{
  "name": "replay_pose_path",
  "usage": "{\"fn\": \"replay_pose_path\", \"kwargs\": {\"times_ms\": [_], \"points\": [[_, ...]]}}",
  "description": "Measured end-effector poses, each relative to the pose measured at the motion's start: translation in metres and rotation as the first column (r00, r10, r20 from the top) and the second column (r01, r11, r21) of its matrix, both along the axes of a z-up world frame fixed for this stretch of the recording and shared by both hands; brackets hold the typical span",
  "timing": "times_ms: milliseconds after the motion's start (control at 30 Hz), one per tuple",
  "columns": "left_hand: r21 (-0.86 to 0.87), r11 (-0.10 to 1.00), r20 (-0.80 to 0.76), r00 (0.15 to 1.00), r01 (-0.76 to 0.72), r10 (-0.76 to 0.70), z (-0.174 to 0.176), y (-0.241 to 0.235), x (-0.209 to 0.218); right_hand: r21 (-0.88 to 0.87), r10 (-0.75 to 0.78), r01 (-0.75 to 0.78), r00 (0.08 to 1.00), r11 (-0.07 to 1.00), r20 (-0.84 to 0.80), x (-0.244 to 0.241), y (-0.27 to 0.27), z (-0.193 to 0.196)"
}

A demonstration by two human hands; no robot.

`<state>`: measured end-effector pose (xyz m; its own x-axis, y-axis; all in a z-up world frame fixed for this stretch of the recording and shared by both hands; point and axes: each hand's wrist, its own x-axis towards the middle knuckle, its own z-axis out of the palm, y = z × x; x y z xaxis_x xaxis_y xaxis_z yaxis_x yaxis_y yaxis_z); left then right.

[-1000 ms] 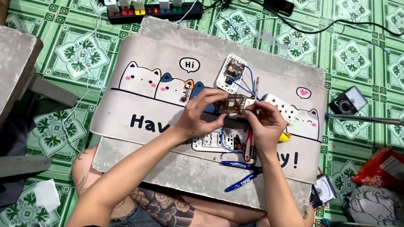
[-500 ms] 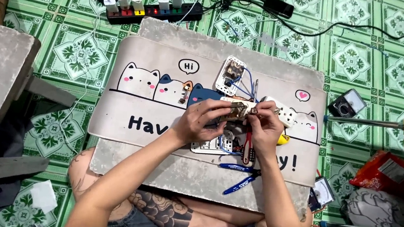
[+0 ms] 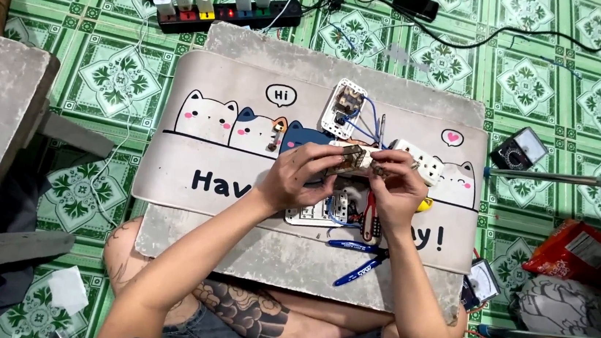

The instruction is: The person sits on the floor and assembles an electrical switch or socket by connecting wires to terminals. They use a screwdriver to tighten connections and a utility knife to strip wire insulation, handling multiple components on a small table.

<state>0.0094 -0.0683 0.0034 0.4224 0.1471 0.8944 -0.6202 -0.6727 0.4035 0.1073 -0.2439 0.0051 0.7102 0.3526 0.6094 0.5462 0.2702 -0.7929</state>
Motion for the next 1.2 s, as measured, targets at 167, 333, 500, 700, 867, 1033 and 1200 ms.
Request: {"fn": "replay_pose_path", "kwargs": {"times_ms": [167, 333, 500, 700, 867, 1033, 1200], "points": [[-0.017, 1.000, -0.014, 1.000, -0.010, 0.009, -0.005, 0.000, 0.002, -0.019, -0.027, 0.027, 1.000, 0.999, 0.004, -0.002, 0.000, 0.003], [-0.035, 0.999, -0.005, 1.000, -0.004, 0.004, -0.001, 0.001, 0.001, -0.002, -0.020, 0.020, 0.999, 1.000, -0.042, 0.000, -0.002, -0.006], [-0.040, 0.999, 0.000, 1.000, 0.005, -0.005, -0.008, -0.002, 0.003, 0.025, 0.029, -0.025, 0.983, 0.999, -0.180, 0.007, -0.008, -0.028], [-0.182, 0.980, -0.111, 0.988, 0.082, -0.103, -0.008, 0.000, -0.003, 0.143, 0.139, -0.091, 0.917, 0.986, -0.373, 0.011, -0.008, -0.035], [-0.461, 0.876, -0.197, 0.947, 0.139, -0.254, 0.006, 0.002, -0.008, 0.182, 0.157, -0.090, 0.903, 0.979, -0.401, 0.004, -0.002, -0.022], [-0.474, 0.873, -0.224, 0.942, 0.117, -0.249, 0.005, 0.004, -0.009, 0.216, 0.180, -0.094, 0.888, 0.972, -0.423, 0.008, -0.004, -0.025], [-0.424, 0.903, -0.259, 0.945, 0.075, -0.200, 0.007, 0.006, -0.011, 0.262, 0.242, -0.116, 0.819, 0.958, -0.520, 0.011, -0.012, -0.044]]}}
